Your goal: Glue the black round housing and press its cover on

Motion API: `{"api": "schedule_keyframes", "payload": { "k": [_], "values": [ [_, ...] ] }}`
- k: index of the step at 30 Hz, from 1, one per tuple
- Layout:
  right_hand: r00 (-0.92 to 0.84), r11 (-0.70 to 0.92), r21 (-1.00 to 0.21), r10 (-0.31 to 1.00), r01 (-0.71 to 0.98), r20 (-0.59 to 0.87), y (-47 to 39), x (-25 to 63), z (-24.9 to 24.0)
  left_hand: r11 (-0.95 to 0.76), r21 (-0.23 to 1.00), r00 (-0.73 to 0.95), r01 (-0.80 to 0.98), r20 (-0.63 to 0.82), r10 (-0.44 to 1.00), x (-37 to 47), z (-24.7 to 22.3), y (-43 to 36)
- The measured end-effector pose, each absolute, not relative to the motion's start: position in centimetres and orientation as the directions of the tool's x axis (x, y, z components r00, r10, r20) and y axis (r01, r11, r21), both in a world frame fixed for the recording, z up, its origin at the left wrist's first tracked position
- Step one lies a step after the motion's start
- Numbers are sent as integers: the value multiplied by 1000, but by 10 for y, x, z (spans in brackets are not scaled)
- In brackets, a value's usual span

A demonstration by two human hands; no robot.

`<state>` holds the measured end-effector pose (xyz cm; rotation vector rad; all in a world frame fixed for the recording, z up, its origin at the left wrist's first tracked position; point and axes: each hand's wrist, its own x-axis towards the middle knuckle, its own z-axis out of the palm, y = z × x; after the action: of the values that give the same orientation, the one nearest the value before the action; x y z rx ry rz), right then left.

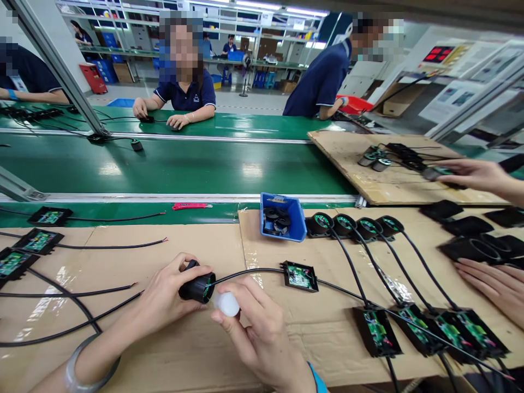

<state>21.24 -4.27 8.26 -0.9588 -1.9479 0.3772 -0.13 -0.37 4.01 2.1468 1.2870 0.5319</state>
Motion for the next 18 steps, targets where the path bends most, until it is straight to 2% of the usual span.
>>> {"api": "schedule_keyframes", "payload": {
  "k": [3,6,8,10,12,14,18],
  "values": [
    [-229,613,-630,778,476,584,-44,217,84,-320,718,444,619,16,896,0,44,-3],
    [-86,562,-673,794,481,601,-47,223,85,-221,836,411,503,-6,912,3,44,-3],
    [-4,547,-690,784,474,620,-47,225,86,-86,935,396,345,-62,916,6,41,-4],
    [25,552,-690,772,468,635,-47,225,86,125,985,432,117,-163,887,11,36,-6],
    [-5,573,-667,760,475,650,-46,222,86,340,937,495,-85,-256,830,16,32,-9],
    [-58,604,-635,745,481,665,-45,217,86,473,858,527,-200,-313,790,20,31,-12],
    [-124,643,-608,728,466,675,-44,210,86,556,781,550,-286,-341,762,23,33,-15]
  ]
}}
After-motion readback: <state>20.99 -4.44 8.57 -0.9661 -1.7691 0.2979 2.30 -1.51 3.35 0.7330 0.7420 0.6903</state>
